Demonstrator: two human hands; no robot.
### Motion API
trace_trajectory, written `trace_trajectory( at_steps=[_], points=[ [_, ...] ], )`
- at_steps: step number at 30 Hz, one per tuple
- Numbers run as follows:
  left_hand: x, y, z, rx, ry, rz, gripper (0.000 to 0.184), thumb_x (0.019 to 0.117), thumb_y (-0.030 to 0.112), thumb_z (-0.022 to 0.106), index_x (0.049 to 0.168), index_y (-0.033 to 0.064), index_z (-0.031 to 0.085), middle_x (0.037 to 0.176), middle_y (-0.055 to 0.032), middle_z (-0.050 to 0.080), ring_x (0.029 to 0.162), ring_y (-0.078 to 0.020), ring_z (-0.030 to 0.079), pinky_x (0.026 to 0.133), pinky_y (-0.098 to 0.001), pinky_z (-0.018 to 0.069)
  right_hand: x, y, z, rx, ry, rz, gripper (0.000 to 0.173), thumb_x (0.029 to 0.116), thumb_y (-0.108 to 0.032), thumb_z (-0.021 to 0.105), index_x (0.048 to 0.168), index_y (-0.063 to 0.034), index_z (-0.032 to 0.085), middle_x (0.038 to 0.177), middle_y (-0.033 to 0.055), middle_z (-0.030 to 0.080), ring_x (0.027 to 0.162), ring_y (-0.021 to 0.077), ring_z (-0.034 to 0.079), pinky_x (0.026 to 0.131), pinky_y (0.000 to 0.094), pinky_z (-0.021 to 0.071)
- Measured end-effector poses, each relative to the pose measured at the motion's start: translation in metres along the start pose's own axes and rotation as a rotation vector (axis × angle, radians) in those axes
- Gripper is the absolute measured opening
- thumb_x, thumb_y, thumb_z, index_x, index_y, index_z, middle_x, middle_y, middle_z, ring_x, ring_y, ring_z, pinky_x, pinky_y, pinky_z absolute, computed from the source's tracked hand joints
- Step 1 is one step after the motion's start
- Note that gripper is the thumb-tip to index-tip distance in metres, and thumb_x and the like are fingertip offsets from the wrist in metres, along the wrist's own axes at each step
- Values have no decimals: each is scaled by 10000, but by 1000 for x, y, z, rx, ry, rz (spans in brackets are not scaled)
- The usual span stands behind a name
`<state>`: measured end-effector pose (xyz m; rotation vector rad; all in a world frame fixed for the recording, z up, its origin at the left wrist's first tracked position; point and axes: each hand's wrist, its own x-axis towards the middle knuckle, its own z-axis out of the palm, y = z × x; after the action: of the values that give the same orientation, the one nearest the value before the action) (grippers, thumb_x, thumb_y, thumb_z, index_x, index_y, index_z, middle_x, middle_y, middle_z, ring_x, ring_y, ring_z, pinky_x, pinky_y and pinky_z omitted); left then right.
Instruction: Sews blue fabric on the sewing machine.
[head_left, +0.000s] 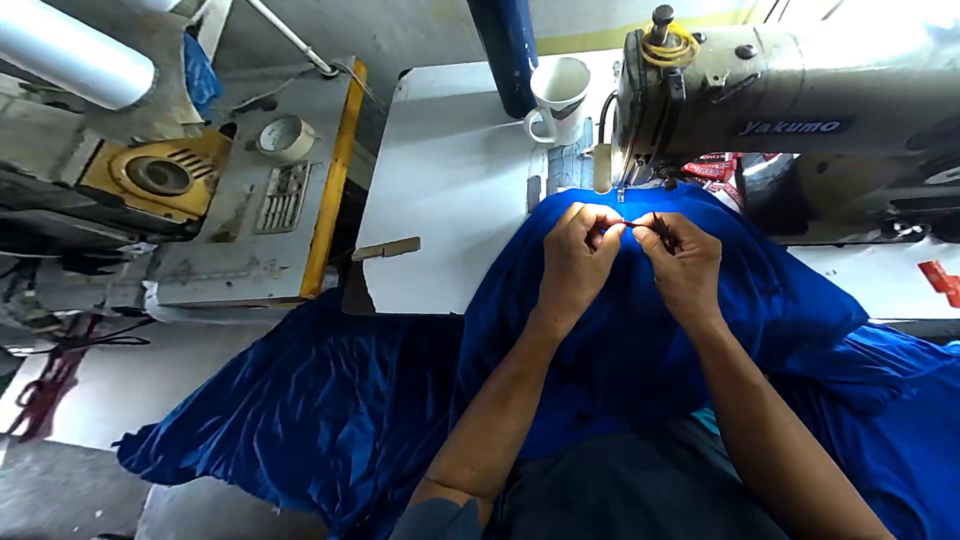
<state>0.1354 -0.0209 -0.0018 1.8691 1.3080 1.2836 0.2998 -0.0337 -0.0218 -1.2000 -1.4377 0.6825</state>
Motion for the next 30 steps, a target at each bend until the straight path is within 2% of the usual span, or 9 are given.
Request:
trace_trajectory(
  at_steps=[7, 10, 16, 19, 21, 22, 24, 27, 30],
  points=[
    [-4, 5, -7, -6, -61, -42, 86, 950, 129, 717, 1026, 126, 676, 895, -10, 603, 612, -82, 530, 498, -212, 460, 1, 1, 0, -2, -19, 4, 106, 996, -106, 668, 1077, -83, 732, 953, 19, 681, 700, 70, 599, 576, 210, 503],
    [3, -1, -4, -11, -65, -59, 75, 946, 136, 729, 1010, 122, 693, 912, -1, 621, 665, -68, 566, 553, -209, 492, 1, 1, 1, -3, -21, 6, 102, 994, -100, 668, 1073, -82, 730, 959, 17, 683, 713, 68, 606, 584, 205, 509],
    [6, -1, -7, -22, -121, -113, 52, 973, 174, 710, 984, 134, 678, 941, 0, 630, 683, -77, 571, 576, -223, 494, 1, 2, -2, -5, -28, 18, 97, 988, -124, 690, 1073, -93, 723, 916, 6, 687, 665, 63, 597, 552, 205, 501],
    [18, -11, -4, 6, -154, -125, 81, 977, 194, 689, 930, 129, 692, 1002, 0, 628, 800, -76, 585, 687, -235, 504, 9, 0, -14, -105, -59, 65, 94, 991, -210, 699, 1040, -130, 700, 842, -9, 670, 618, 66, 580, 520, 221, 482],
    [30, -20, 0, 27, -163, -132, 86, 963, 174, 684, 901, 120, 709, 1048, -14, 641, 941, -93, 612, 810, -261, 523, 22, 1, -18, -220, -87, 99, 144, 1005, -264, 668, 1017, -123, 693, 800, 8, 644, 616, 91, 566, 539, 264, 478],
    [36, -24, 3, 40, -163, -126, 91, 956, 164, 686, 884, 114, 710, 1061, -25, 646, 997, -104, 614, 859, -275, 521, 32, 4, -17, -271, -90, 115, 167, 1005, -263, 649, 1009, -108, 713, 804, 17, 648, 655, 106, 573, 595, 301, 484],
    [47, -35, 9, 76, -153, -81, 123, 943, 146, 671, 836, 97, 705, 1041, -46, 652, 1042, -131, 611, 899, -295, 514, 50, 11, -13, -370, -105, 118, 210, 1016, -241, 596, 978, -73, 716, 813, 54, 643, 716, 154, 592, 671, 376, 499],
    [61, -52, 16, 152, -153, -30, 189, 948, 186, 633, 791, 86, 662, 983, -59, 637, 946, -142, 614, 823, -301, 519, 65, 11, -8, -481, -136, 134, 211, 1010, -216, 599, 966, -47, 718, 848, 106, 678, 794, 230, 651, 742, 471, 529],
    [70, -65, 18, 192, -202, -27, 197, 918, 229, 655, 782, 87, 663, 966, -63, 655, 914, -164, 624, 796, -349, 528, 72, 11, -4, -544, -175, 207, 231, 978, -250, 639, 939, -34, 714, 875, 144, 689, 860, 303, 672, 768, 557, 532]
  ],
)
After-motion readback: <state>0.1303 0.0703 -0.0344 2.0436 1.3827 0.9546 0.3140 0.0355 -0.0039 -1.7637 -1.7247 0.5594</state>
